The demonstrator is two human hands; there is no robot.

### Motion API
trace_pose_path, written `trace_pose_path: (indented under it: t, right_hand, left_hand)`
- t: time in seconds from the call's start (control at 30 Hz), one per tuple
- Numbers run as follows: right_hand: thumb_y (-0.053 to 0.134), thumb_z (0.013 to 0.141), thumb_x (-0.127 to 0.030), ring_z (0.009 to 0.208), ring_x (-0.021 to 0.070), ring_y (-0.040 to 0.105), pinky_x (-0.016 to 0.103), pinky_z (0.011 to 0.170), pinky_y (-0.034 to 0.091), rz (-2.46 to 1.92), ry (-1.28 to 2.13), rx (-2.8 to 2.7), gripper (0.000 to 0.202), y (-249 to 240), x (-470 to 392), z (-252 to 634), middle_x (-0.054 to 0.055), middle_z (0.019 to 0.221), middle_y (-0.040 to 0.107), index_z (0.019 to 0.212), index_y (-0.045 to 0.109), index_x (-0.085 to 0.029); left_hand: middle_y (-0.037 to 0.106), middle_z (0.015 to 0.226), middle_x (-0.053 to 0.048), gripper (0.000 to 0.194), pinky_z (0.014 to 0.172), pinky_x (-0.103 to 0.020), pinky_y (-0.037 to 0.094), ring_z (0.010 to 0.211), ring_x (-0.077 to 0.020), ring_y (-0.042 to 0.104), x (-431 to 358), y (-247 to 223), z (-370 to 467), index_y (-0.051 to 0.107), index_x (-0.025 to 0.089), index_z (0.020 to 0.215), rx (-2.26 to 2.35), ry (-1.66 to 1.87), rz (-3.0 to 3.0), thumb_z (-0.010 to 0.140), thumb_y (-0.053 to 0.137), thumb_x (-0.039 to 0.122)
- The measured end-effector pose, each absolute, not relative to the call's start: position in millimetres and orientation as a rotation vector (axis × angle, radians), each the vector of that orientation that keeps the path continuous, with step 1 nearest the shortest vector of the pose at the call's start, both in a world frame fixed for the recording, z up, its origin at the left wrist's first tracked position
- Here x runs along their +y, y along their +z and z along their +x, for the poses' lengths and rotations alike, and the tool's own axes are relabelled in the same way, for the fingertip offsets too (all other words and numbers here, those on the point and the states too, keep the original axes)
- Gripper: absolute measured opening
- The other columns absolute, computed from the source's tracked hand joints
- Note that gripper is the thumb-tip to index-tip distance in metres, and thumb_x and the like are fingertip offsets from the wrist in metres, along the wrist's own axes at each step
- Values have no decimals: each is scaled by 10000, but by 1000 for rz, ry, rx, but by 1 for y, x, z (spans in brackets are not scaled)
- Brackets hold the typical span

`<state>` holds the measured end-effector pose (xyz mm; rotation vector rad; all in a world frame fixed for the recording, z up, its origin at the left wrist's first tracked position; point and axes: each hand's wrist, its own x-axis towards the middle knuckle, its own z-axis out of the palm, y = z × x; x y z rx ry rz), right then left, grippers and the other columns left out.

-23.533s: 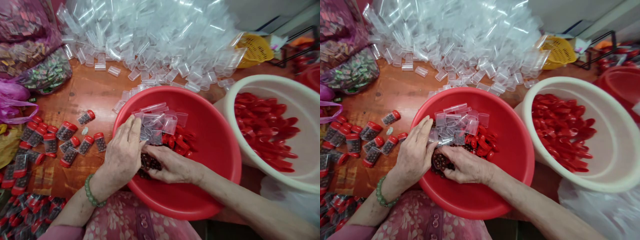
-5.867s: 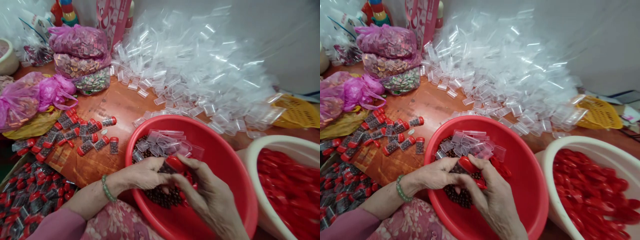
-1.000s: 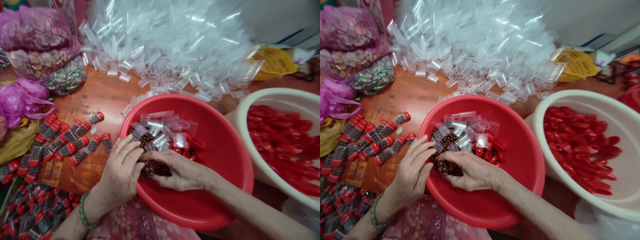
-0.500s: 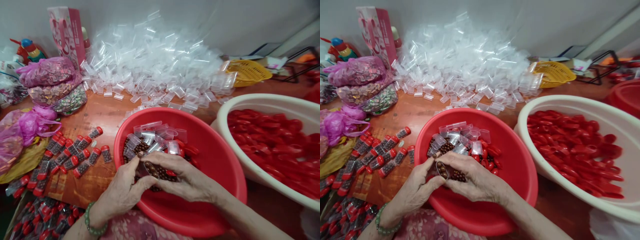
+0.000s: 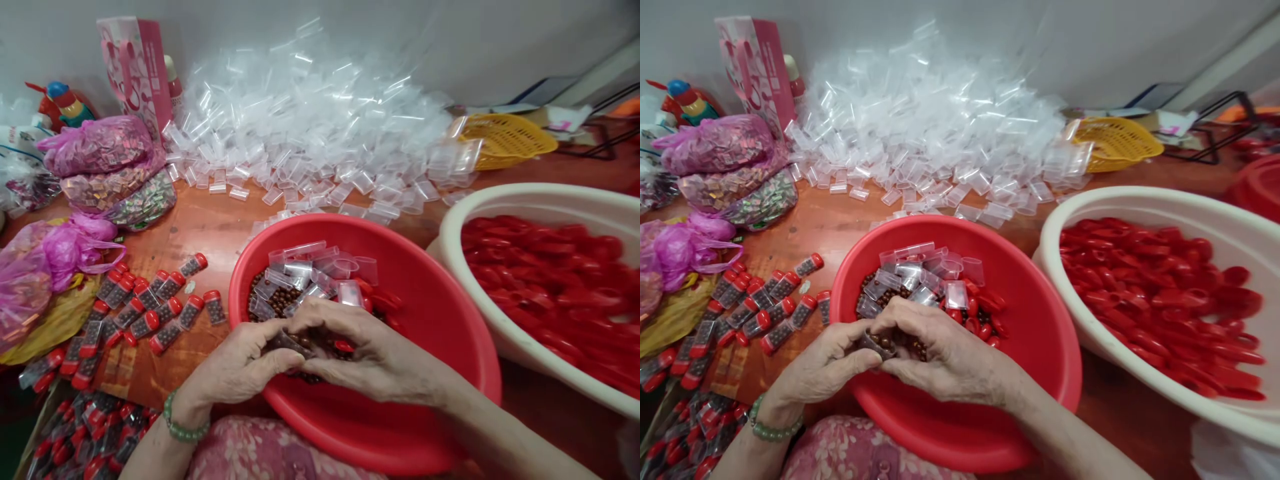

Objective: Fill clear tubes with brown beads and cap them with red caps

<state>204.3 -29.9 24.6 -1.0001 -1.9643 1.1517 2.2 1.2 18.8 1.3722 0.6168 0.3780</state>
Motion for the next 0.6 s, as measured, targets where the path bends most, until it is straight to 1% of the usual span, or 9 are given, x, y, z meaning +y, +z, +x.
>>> trace_pose_path:
  t: [0.03, 0.13, 0.27, 0.4, 0.43, 0.5, 0.53, 0.6]
  right_hand:
    - [598, 876, -188, 651, 97, 466, 220, 590, 409, -1013, 1187, -1946, 56, 25, -30, 204, 0, 789, 541, 883, 542, -184]
    - [575, 883, -211, 581, 82, 425, 206, 522, 362, -1059, 1340, -1835, 154, 22, -32, 201, -30, 706, 492, 780, 460, -199]
    - [589, 883, -278, 574, 85, 442, 203, 506, 371, -1129, 1475, -1617, 200, 18, -36, 198, -42, 681, 466, 785, 428, -212]
    - [585, 887, -306, 538, 80, 455, 191, 483, 388, -1175, 1527, -1463, 208, 20, -41, 199, -55, 655, 485, 798, 417, -223]
    - [589, 881, -300, 560, 86, 485, 194, 504, 417, -1191, 1525, -1482, 184, 22, -42, 200, -49, 677, 510, 818, 435, -222]
    - [623, 847, -282, 680, 115, 570, 226, 613, 497, -1239, 1510, -1618, 151, 25, -46, 204, -15, 790, 587, 905, 499, -218]
    - [644, 827, -280, 768, 140, 607, 256, 689, 524, -1271, 1490, -1714, 188, 27, -48, 207, 9, 873, 626, 963, 532, -217]
    - [679, 797, -311, 920, 196, 642, 314, 803, 540, -1340, 1416, -1879, 292, 28, -54, 215, 48, 1025, 669, 1058, 584, -222]
  left_hand:
    - [640, 941, -30, 249, 802, -239, 429, 850, -139, 551, 1, 19, 2, 657, 145, 1099, 625, 372, 1378, 904, 546, 251]
    - [644, 930, -31, 246, 798, -239, 437, 845, -138, 564, 1, 19, 3, 654, 148, 1092, 640, 391, 1357, 907, 548, 270]
    - [656, 974, -41, 247, 855, -255, 441, 921, -150, 584, 2, 16, 5, 637, 160, 1106, 640, 437, 1290, 913, 542, 282]
    - [656, 898, -36, 236, 782, -243, 457, 827, -134, 593, 4, 12, 7, 625, 150, 1051, 719, 481, 1203, 892, 573, 318]
    - [656, 881, -32, 234, 766, -242, 462, 803, -129, 594, 5, 12, 8, 620, 149, 1034, 735, 497, 1162, 880, 588, 322]
    - [662, 870, -30, 224, 758, -244, 469, 787, -128, 603, 4, 14, 9, 612, 147, 1004, 762, 521, 1109, 851, 624, 311]
    - [668, 881, -34, 216, 770, -248, 471, 802, -131, 610, 3, 16, 9, 613, 146, 992, 774, 529, 1109, 841, 637, 298]
    - [684, 924, -49, 188, 808, -257, 477, 854, -140, 626, -1, 22, 7, 615, 145, 979, 783, 550, 1130, 845, 639, 275]
